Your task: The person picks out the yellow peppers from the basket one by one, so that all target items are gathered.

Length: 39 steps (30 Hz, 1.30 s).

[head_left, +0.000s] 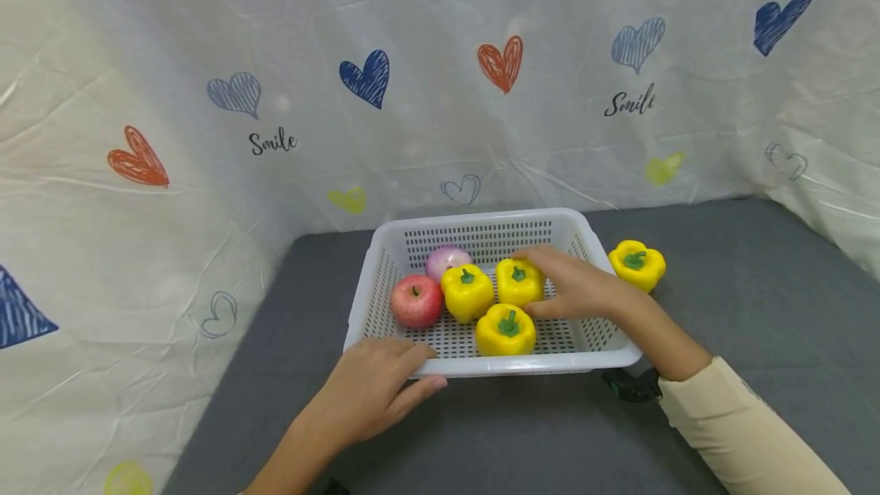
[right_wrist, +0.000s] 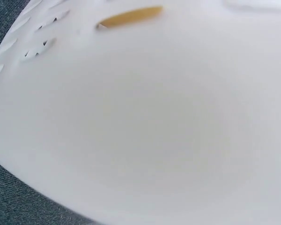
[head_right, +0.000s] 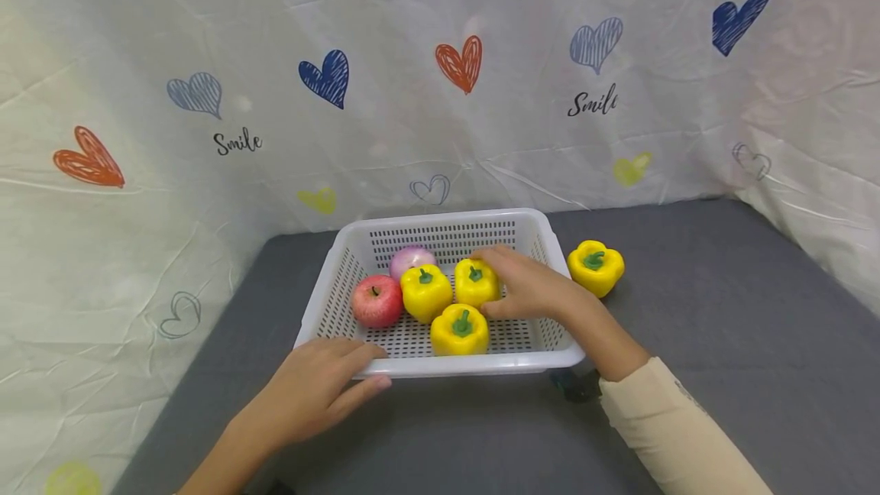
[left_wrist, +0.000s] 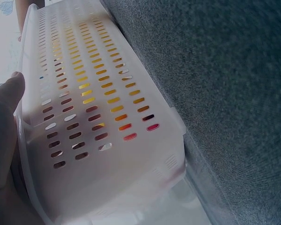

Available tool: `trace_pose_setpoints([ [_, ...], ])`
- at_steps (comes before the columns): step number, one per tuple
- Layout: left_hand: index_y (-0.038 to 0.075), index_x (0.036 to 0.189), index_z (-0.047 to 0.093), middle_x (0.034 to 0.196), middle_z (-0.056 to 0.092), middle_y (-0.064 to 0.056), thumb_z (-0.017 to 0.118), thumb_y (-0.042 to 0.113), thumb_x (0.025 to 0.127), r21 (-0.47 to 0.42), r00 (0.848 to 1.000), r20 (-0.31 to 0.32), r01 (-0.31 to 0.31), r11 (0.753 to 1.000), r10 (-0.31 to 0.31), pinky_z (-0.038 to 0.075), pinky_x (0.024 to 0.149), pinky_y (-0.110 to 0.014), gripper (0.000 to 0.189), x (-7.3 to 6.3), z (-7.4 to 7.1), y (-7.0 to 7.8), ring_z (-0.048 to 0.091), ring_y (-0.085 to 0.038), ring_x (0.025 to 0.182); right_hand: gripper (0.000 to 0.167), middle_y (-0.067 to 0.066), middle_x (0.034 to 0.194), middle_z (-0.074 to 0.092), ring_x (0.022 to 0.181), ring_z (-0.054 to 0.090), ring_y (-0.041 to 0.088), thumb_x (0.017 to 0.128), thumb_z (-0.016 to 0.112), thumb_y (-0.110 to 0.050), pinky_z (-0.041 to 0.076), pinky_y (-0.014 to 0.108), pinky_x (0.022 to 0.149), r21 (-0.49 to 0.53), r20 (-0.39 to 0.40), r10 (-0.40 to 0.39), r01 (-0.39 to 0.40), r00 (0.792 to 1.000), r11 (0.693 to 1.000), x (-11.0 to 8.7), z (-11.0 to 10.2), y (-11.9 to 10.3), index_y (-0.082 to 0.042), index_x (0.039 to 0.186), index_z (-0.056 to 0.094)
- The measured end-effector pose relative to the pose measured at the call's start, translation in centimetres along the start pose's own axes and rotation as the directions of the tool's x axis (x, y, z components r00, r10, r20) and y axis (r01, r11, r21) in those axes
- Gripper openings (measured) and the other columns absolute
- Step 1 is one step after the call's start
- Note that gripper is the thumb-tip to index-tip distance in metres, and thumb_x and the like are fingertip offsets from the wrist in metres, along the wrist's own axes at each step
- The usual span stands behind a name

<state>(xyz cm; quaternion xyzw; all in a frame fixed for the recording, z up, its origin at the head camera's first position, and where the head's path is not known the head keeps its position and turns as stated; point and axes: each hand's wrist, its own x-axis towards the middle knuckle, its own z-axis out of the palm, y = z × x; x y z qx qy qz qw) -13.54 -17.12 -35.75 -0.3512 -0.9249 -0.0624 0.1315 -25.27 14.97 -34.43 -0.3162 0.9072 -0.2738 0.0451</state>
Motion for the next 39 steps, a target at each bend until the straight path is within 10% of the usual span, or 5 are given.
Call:
trace_pose_setpoints([
  [18,0.022,0.109,0.067,0.092,0.068,0.01,0.062,0.034,0.093,0.017,0.999,-0.045,-0.004,1.0,0.005,0.052,0.076,-0.036,0.021,-0.18,0.16,0.08,0.059,-0.011,0.076,0.079,0.004,0.134,0.051,0.113,0.052,0.022,0.079,0.08,-0.019,0.047,0.05,0.096,0.082,-0.128,-0.002,0.013,0.992,0.997,-0.33,-0.18,-0.02,-0.013,0.149,0.044],
  [39,0.019,0.082,0.047,0.067,0.035,0.011,0.062,0.03,0.088,0.072,0.991,-0.115,-0.067,0.995,0.075,0.04,0.061,-0.031,0.019,0.06,0.48,-0.14,0.043,-0.011,0.06,0.075,0.008,0.138,0.049,0.116,0.05,0.024,0.084,0.08,-0.017,0.047,0.051,0.095,0.195,-0.22,-0.037,0.081,0.975,0.977,-0.68,-0.49,0.66,-0.013,0.149,0.043],
])
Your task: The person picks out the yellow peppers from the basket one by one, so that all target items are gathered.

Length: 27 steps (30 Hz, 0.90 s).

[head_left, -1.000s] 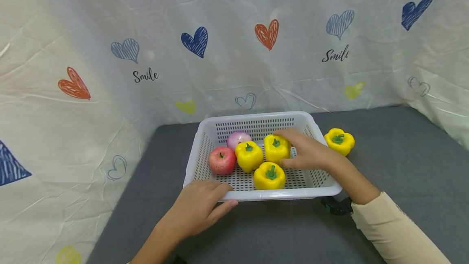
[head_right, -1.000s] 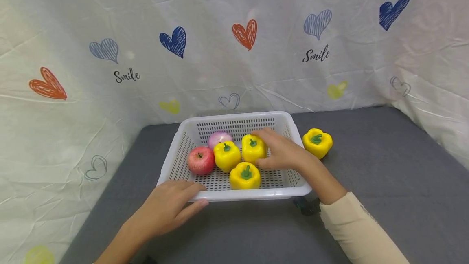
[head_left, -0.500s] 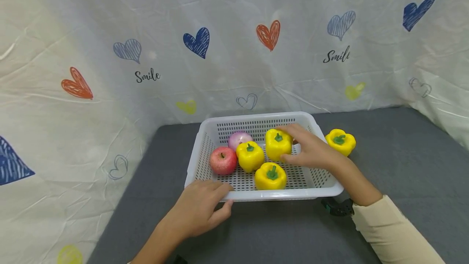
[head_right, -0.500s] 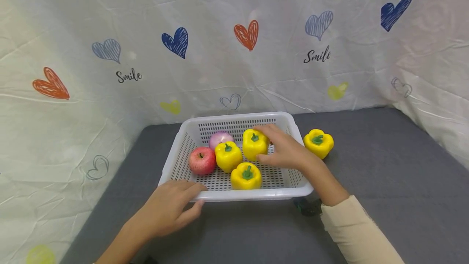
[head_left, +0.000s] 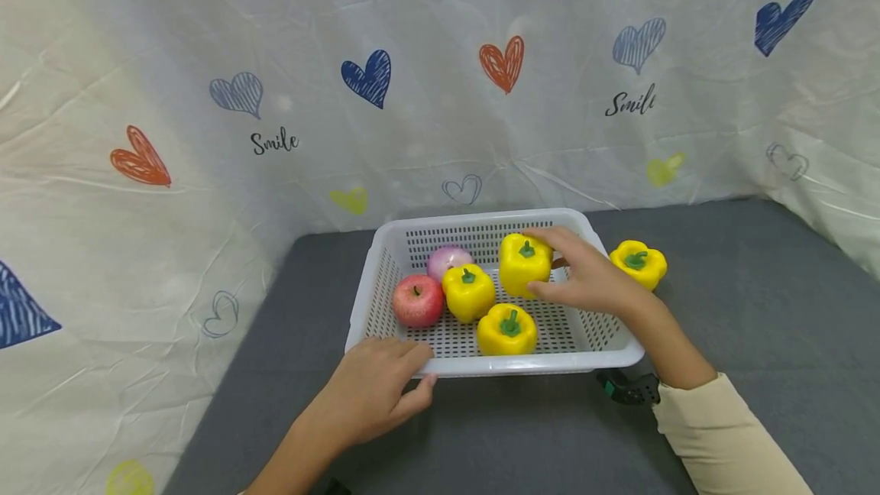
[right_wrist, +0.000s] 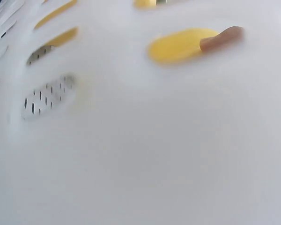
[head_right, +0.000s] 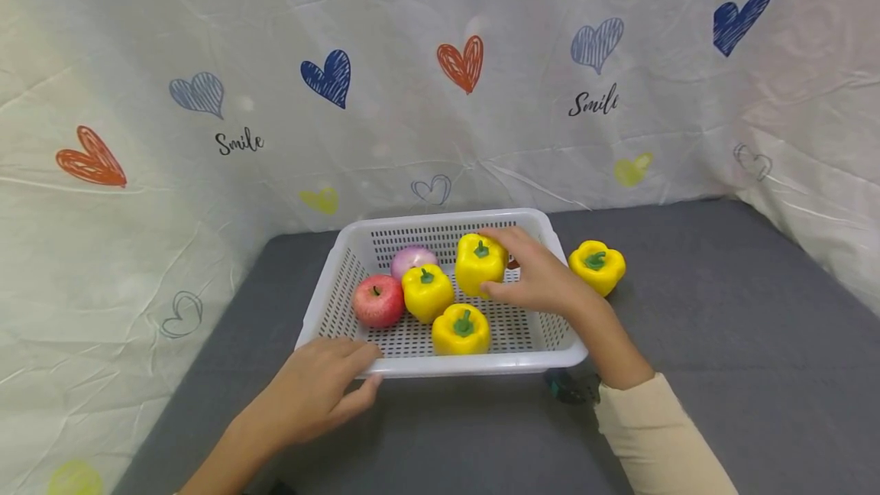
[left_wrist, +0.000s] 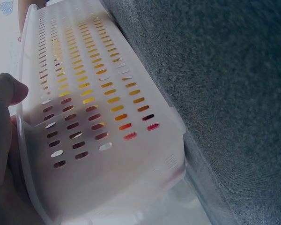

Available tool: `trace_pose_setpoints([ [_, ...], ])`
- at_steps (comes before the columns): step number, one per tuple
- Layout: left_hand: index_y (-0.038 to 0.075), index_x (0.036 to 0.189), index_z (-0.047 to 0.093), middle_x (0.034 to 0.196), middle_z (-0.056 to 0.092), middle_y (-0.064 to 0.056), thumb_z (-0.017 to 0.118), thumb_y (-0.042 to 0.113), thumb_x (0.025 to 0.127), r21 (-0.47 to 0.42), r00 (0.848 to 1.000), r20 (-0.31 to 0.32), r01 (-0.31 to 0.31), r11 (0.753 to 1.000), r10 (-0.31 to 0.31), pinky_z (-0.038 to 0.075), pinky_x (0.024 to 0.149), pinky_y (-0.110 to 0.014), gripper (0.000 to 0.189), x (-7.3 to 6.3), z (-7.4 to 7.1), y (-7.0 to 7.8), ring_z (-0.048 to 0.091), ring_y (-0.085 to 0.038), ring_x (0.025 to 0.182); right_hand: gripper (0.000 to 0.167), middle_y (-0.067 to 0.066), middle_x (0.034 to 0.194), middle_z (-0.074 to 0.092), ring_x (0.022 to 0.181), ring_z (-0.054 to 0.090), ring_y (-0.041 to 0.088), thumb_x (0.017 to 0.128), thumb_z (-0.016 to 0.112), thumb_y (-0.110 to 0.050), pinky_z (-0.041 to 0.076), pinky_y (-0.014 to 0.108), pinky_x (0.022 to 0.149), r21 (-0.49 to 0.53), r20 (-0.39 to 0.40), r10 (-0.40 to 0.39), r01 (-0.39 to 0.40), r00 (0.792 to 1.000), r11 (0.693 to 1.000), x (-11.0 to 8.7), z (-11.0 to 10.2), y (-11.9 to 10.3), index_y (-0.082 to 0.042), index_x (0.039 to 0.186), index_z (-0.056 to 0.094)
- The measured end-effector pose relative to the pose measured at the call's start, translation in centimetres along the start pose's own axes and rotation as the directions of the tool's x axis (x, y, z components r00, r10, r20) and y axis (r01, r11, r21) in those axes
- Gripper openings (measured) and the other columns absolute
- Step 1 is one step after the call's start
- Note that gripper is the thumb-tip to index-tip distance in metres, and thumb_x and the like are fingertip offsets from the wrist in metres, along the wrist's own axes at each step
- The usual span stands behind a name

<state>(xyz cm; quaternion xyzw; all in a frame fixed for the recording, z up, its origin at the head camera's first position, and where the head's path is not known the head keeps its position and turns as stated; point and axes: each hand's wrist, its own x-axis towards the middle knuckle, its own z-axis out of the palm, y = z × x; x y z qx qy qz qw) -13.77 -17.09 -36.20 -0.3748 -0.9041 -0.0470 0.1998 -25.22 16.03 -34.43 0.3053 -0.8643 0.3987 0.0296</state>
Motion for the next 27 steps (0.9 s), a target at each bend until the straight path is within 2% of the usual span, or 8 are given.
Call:
trace_pose_setpoints([
  [9,0.02,0.082,0.047,0.066,0.033,0.012,0.063,0.031,0.089,0.0,1.0,0.028,0.015,1.0,-0.015,0.037,0.061,-0.029,0.02,0.0,0.0,0.1,0.042,-0.011,0.061,0.077,0.007,0.139,0.049,0.115,0.052,0.023,0.083,0.082,-0.016,0.049,0.051,0.094,-0.007,-0.005,-0.017,0.017,1.0,1.0,-0.1,-0.1,0.0,-0.01,0.149,0.042],
  [17,0.021,0.081,0.046,0.066,0.033,0.012,0.063,0.029,0.088,-0.007,1.0,0.024,0.013,1.0,-0.013,0.038,0.061,-0.029,0.02,0.0,0.0,0.1,0.043,-0.011,0.062,0.076,0.007,0.14,0.049,0.115,0.052,0.024,0.084,0.081,-0.018,0.048,0.052,0.095,-0.012,-0.008,-0.003,0.002,1.0,1.0,-0.5,-0.2,-0.3,-0.011,0.149,0.042],
  [22,0.021,0.081,0.047,0.066,0.034,0.012,0.063,0.029,0.088,-0.007,0.999,0.038,0.016,1.0,-0.016,0.039,0.062,-0.03,0.02,0.0,0.0,0.1,0.043,-0.011,0.062,0.075,0.007,0.139,0.049,0.115,0.051,0.023,0.085,0.08,-0.018,0.047,0.052,0.095,-0.017,-0.011,0.005,-0.005,1.0,1.0,-0.9,-0.7,-0.4,-0.013,0.149,0.043],
  [27,0.02,0.081,0.046,0.066,0.034,0.011,0.064,0.028,0.087,-0.006,0.999,0.034,0.009,1.0,-0.009,0.039,0.062,-0.03,0.02,0.0,0.0,0.1,0.044,-0.011,0.062,0.074,0.009,0.139,0.049,0.116,0.05,0.025,0.086,0.079,-0.016,0.047,0.054,0.095,-0.023,-0.038,-0.013,0.012,0.999,1.0,-1.3,-1.5,-0.2,-0.008,0.149,0.042],
])
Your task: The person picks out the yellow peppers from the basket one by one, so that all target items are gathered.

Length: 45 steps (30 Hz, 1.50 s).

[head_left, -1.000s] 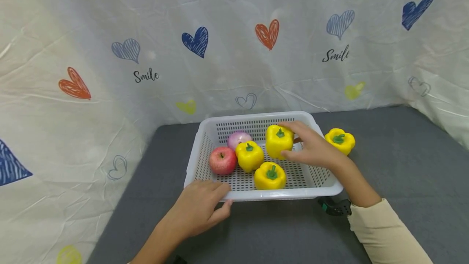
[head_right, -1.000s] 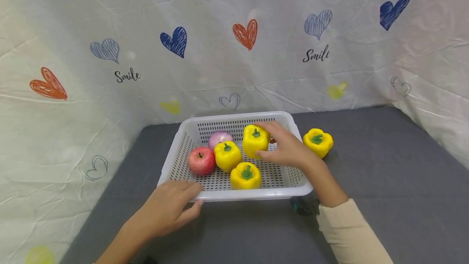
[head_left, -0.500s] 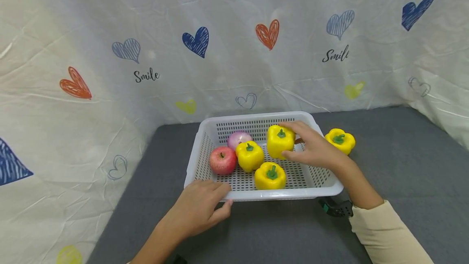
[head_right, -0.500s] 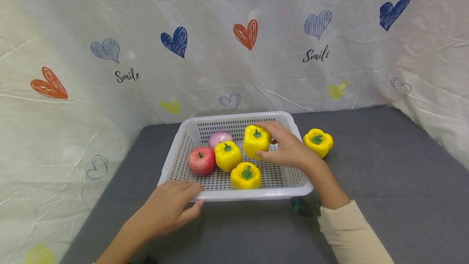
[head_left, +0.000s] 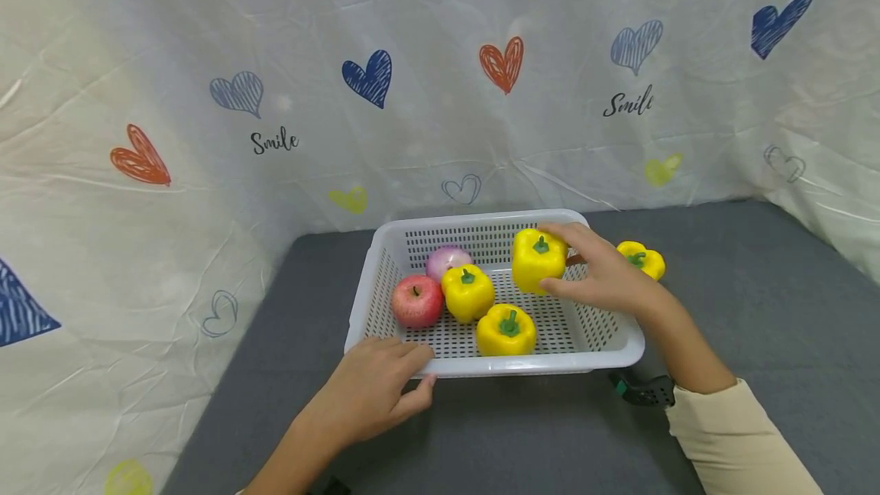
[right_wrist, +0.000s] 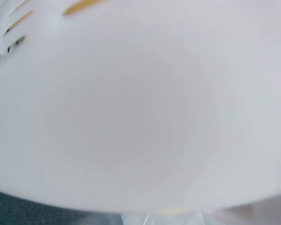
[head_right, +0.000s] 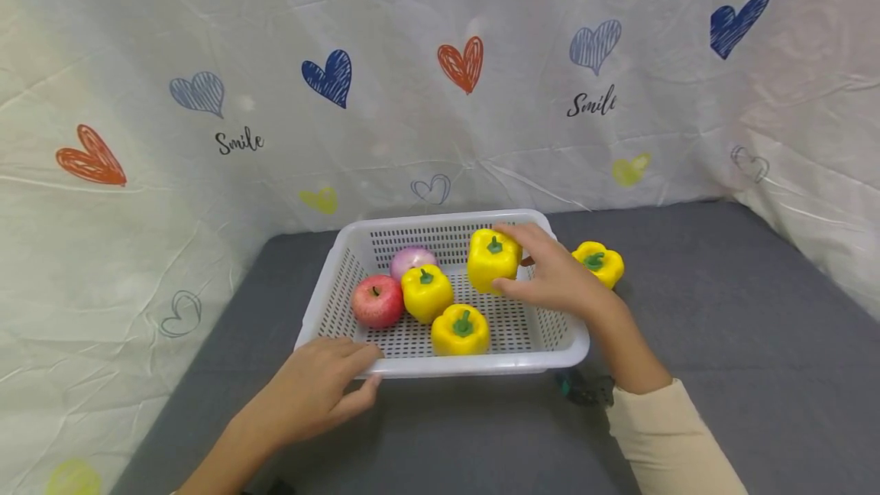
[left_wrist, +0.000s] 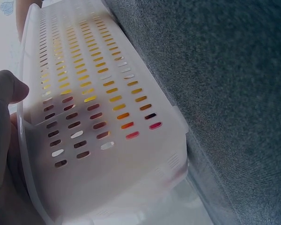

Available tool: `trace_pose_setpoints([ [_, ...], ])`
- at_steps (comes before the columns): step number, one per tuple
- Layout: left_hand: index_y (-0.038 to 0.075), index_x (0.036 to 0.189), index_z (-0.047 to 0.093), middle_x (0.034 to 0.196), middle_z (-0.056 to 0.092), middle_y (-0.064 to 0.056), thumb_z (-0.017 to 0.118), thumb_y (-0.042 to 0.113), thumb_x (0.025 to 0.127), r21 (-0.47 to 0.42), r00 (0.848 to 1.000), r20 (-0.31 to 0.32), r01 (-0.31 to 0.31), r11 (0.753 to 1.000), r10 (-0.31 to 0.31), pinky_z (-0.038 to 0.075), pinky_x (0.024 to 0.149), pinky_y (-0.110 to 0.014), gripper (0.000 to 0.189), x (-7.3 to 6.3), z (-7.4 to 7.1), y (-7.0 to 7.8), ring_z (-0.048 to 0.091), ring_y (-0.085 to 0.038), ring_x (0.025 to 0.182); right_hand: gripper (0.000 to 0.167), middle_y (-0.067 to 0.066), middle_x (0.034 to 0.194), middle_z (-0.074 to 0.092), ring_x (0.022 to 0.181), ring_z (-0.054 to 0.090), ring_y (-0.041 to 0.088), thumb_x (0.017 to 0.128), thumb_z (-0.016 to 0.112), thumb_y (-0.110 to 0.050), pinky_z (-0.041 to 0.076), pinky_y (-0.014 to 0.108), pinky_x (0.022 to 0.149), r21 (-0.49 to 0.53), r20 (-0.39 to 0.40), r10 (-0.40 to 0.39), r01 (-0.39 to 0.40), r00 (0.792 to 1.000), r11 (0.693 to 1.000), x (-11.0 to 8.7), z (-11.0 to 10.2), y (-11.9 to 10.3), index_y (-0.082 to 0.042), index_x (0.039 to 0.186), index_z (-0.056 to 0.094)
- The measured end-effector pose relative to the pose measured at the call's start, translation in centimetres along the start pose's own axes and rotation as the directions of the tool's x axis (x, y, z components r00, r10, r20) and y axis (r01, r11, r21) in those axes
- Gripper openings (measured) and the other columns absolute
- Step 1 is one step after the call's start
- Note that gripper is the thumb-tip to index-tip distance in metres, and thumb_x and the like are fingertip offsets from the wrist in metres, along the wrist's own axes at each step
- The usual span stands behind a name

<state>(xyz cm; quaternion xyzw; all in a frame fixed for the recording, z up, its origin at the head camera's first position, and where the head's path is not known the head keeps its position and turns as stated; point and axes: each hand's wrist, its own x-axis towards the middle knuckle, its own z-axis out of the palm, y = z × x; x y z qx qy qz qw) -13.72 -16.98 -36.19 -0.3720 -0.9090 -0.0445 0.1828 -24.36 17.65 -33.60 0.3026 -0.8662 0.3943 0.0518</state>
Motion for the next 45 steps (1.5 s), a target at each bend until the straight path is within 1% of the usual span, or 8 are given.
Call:
trace_pose_setpoints([
  [10,0.021,0.084,0.049,0.067,0.039,0.012,0.063,0.029,0.088,-0.007,1.0,0.026,0.014,1.0,-0.013,0.04,0.064,-0.03,0.016,0.0,-0.1,0.1,0.045,-0.01,0.063,0.075,0.014,0.136,0.049,0.114,0.049,0.027,0.085,0.08,-0.011,0.048,0.054,0.092,-0.047,-0.086,-0.05,0.046,0.995,0.998,-0.8,-2.0,-0.2,-0.003,0.148,0.041],
  [16,0.021,0.085,0.051,0.069,0.044,0.012,0.063,0.029,0.088,-0.002,0.999,0.031,0.014,1.0,-0.014,0.042,0.065,-0.032,0.015,0.0,-0.1,0.1,0.046,-0.011,0.064,0.076,0.014,0.135,0.049,0.112,0.05,0.024,0.084,0.081,-0.008,0.047,0.02,0.089,-0.059,-0.115,-0.082,0.076,0.99,0.995,-1.5,-3.2,-0.1,-0.003,0.148,0.042],
  [19,0.021,0.086,0.052,0.07,0.047,0.012,0.063,0.029,0.089,-0.004,0.999,0.039,0.017,1.0,-0.017,0.043,0.067,-0.033,0.013,0.0,-0.2,0.1,0.047,-0.011,0.065,0.077,0.016,0.136,0.047,0.113,0.05,0.029,0.084,0.08,-0.008,0.042,0.011,0.088,-0.044,-0.126,-0.056,0.051,0.99,0.998,-1.8,-3.8,0.0,-0.003,0.149,0.04],
  [23,0.021,0.087,0.052,0.072,0.048,0.012,0.062,0.028,0.089,-0.007,0.999,0.043,0.019,1.0,-0.019,0.043,0.067,-0.033,0.012,0.0,-0.3,0.2,0.047,-0.011,0.065,0.078,0.018,0.137,0.044,0.113,0.051,0.033,0.085,0.079,-0.009,0.049,0.035,0.094,-0.046,-0.141,-0.002,-0.005,0.99,0.999,-2.2,-4.5,0.3,-0.003,0.151,0.038],
  [27,0.021,0.086,0.052,0.07,0.045,0.013,0.063,0.027,0.088,-0.01,0.999,0.037,0.017,1.0,-0.016,0.042,0.066,-0.032,0.013,-0.1,-0.3,0.2,0.046,-0.011,0.064,0.079,0.021,0.141,0.041,0.114,0.052,0.039,0.087,0.078,-0.009,0.044,0.063,0.093,-0.033,-0.149,0.04,-0.045,0.988,0.998,-2.5,-4.9,0.8,-0.003,0.152,0.035],
  [33,0.021,0.086,0.051,0.07,0.045,0.013,0.063,0.026,0.088,-0.019,0.999,0.034,0.013,1.0,-0.012,0.043,0.067,-0.033,0.013,-0.1,-0.3,0.3,0.046,-0.011,0.064,0.08,0.023,0.143,0.039,0.115,0.051,0.043,0.087,0.078,-0.009,0.042,0.066,0.093,-0.018,-0.175,0.07,-0.074,0.982,0.997,-2.9,-5.5,1.4,-0.004,0.153,0.034],
  [38,0.022,0.087,0.052,0.071,0.047,0.013,0.062,0.027,0.089,-0.02,0.998,0.051,0.023,1.0,-0.022,0.045,0.069,-0.034,0.012,-0.1,-0.3,0.3,0.046,-0.012,0.064,0.078,0.02,0.142,0.042,0.117,0.048,0.036,0.088,0.078,-0.013,0.045,0.052,0.096,-0.065,-0.223,0.097,-0.114,0.97,0.991,-3.3,-6.3,1.7,-0.006,0.153,0.035],
  [45,0.022,0.089,0.053,0.071,0.047,0.013,0.062,0.026,0.088,-0.029,0.998,0.054,0.039,0.999,-0.037,0.047,0.074,-0.036,0.01,-0.1,-0.3,0.3,0.049,-0.012,0.068,0.082,0.028,0.141,0.036,0.12,0.041,0.046,0.088,0.076,-0.013,0.038,0.068,0.095,-0.083,-0.299,0.191,-0.225,0.935,0.971,-3.8,-7.6,2.4,-0.002,0.154,0.029],
])
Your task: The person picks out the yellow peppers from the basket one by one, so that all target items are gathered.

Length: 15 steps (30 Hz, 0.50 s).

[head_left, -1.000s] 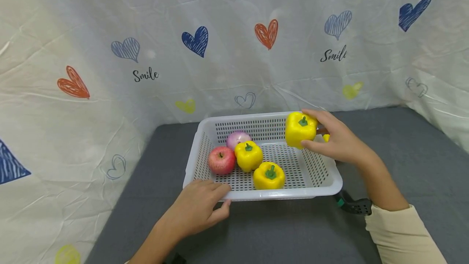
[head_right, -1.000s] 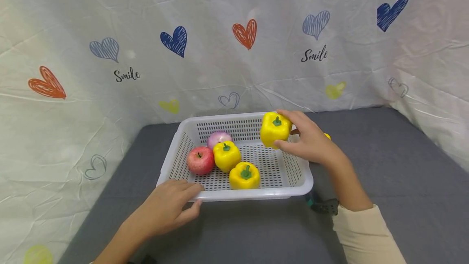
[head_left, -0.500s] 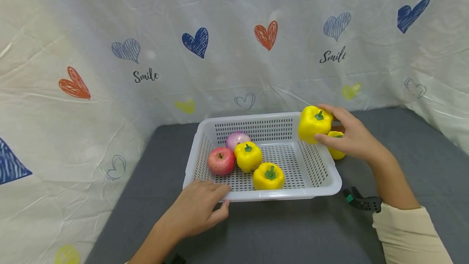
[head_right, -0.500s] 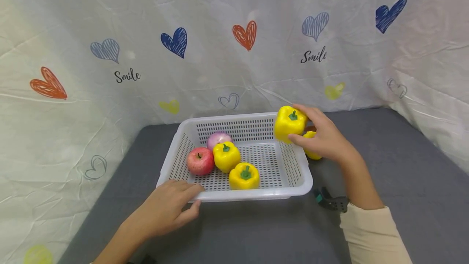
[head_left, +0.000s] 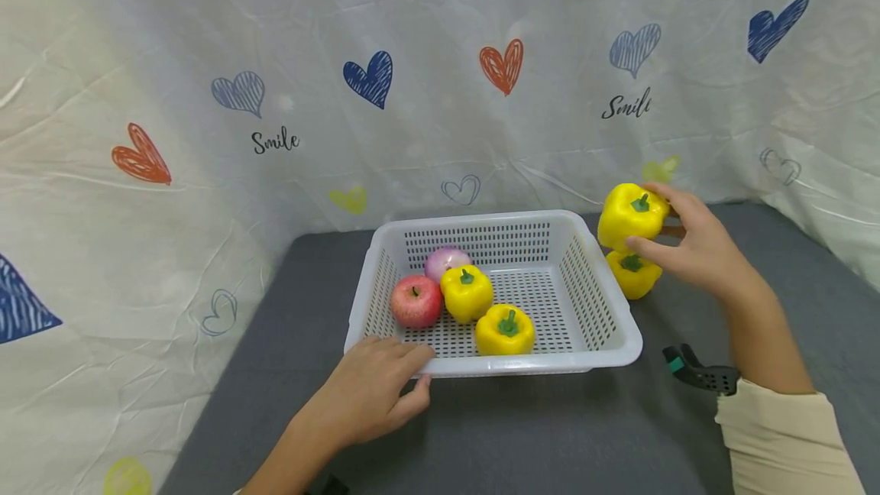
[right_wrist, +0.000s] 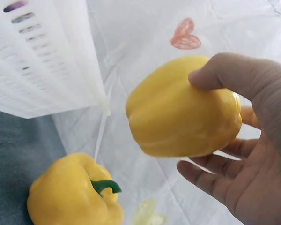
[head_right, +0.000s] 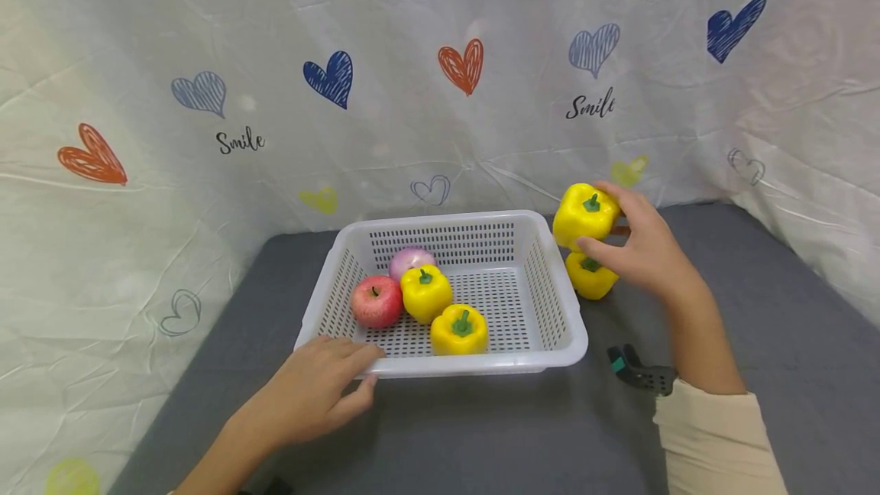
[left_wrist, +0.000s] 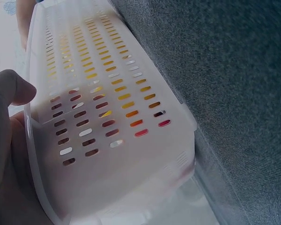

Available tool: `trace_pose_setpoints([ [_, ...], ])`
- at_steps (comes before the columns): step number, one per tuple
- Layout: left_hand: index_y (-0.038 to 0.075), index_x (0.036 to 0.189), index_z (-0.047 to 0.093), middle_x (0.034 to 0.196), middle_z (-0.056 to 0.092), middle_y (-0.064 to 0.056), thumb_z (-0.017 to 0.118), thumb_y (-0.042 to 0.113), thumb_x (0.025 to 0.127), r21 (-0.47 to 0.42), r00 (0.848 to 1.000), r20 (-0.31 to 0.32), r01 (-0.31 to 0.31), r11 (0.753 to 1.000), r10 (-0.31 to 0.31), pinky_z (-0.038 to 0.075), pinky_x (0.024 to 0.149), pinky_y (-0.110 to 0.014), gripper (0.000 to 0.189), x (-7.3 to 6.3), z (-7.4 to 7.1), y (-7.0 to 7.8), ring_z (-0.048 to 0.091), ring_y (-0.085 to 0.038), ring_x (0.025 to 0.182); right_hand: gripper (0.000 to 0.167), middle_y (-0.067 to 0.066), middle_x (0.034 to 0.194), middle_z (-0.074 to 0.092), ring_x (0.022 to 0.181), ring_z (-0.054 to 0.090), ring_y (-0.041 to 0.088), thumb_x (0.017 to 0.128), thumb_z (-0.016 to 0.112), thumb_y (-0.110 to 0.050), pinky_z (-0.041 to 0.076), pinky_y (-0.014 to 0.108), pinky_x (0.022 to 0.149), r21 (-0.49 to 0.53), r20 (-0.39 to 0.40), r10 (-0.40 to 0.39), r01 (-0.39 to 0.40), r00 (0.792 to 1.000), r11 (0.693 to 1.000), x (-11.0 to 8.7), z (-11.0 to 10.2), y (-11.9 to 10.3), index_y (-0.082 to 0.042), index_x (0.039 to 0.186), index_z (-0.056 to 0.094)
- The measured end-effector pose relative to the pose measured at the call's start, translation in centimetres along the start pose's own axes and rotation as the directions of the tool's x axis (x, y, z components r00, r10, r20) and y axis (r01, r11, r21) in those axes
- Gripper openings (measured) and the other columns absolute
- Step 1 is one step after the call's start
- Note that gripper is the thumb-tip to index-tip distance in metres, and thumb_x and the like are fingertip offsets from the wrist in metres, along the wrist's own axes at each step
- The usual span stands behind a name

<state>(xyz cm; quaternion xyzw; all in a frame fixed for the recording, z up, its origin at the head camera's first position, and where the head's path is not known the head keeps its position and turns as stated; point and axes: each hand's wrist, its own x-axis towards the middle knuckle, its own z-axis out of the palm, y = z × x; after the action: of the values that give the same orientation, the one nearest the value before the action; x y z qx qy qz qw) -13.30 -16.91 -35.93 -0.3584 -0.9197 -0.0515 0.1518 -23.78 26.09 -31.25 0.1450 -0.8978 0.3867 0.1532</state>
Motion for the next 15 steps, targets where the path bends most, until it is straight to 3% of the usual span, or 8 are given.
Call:
trace_pose_setpoints([
  [5,0.022,0.093,0.056,0.074,0.047,0.013,0.061,0.025,0.088,-0.016,1.0,0.022,0.016,1.0,-0.016,0.046,0.076,-0.036,0.008,0.0,0.0,0.0,0.051,-0.011,0.072,0.084,0.032,0.145,0.03,0.12,0.038,0.049,0.087,0.074,-0.008,0.039,0.066,0.095,-0.019,-0.049,0.061,-0.062,0.997,0.998,0.0,-0.7,0.7,0.002,0.154,0.025],
  [10,0.021,0.095,0.057,0.075,0.048,0.012,0.062,0.029,0.091,-0.007,1.0,0.001,0.0,1.0,0.0,0.045,0.074,-0.035,0.01,-0.1,0.1,-0.2,0.051,-0.011,0.072,0.084,0.034,0.147,0.025,0.12,0.037,0.049,0.086,0.072,-0.005,0.044,0.038,0.09,-0.029,-0.071,0.085,-0.087,0.994,0.996,0.0,-1.1,1.3,0.005,0.154,0.024],
  [15,0.022,0.102,0.06,0.082,0.058,0.011,0.058,0.048,0.099,0.011,1.0,0.011,0.0,1.0,0.0,0.046,0.072,-0.033,0.026,-0.1,0.2,-0.3,0.055,-0.011,0.076,0.083,0.037,0.145,0.025,0.113,0.039,0.049,0.084,0.071,-0.003,0.036,0.027,0.077,-0.075,-0.093,0.083,-0.09,0.992,0.993,-0.1,-1.3,1.8,0.01,0.151,0.025],
])
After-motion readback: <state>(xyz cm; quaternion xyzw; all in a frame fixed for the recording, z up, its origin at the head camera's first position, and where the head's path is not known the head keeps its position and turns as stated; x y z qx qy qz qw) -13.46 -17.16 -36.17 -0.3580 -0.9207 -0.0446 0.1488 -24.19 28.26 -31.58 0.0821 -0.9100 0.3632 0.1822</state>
